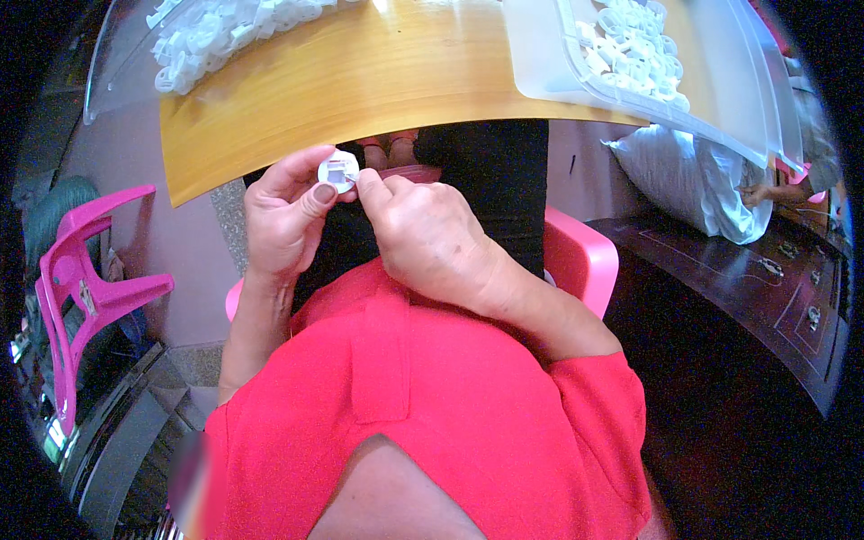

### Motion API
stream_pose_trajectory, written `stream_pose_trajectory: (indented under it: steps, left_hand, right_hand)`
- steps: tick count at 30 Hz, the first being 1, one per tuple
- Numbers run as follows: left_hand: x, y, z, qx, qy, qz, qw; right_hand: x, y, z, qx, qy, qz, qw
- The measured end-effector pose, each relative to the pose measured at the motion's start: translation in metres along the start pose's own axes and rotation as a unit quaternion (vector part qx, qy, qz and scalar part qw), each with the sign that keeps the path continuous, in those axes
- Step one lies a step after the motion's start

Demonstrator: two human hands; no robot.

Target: The person picks up a white plastic component and a metal pin, then inserts the pin into the component by hand. After repeating this process, they pour the assembled components from one plastic bin into another on the table.

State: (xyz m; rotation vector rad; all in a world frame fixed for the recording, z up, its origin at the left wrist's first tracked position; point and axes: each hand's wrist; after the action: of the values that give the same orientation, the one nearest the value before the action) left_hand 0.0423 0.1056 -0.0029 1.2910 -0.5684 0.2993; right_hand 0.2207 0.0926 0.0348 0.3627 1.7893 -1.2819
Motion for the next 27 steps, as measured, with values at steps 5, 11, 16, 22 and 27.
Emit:
stream_pose_trajectory:
  steps: [5, 11, 16, 22, 27]
  left_hand:
    - [-0.001, -0.002, 0.001, 0.03, -0.01, -0.038, 0.999]
    - [-0.001, -0.005, 0.004, 0.066, 0.002, -0.156, 0.986]
    - [0.006, -0.006, 0.005, 0.057, 0.003, -0.211, 0.976]
    - [0.008, -0.006, 0.005, 0.032, -0.015, -0.245, 0.969]
    - [0.002, -0.002, 0.0, -0.043, 0.003, -0.136, 0.99]
  right_hand:
    - [-0.001, -0.003, -0.002, -0.014, -0.019, 0.079, 0.997]
    - [-0.007, -0.014, -0.004, 0.002, -0.097, 0.202, 0.975]
    - [-0.015, -0.016, -0.008, -0.048, -0.127, 0.272, 0.953]
    - [-0.026, -0.028, -0.017, -0.116, -0.186, 0.357, 0.908]
    - [-0.023, -0.013, -0.017, -0.107, -0.176, 0.279, 0.938]
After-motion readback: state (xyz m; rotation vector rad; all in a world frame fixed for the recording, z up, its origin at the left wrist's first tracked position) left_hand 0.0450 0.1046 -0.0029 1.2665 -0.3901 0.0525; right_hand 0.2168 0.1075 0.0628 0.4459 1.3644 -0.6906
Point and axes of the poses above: each hand's wrist, its own z-axis away from the middle knuckle, its own x-axis out of the palm, y = z × x
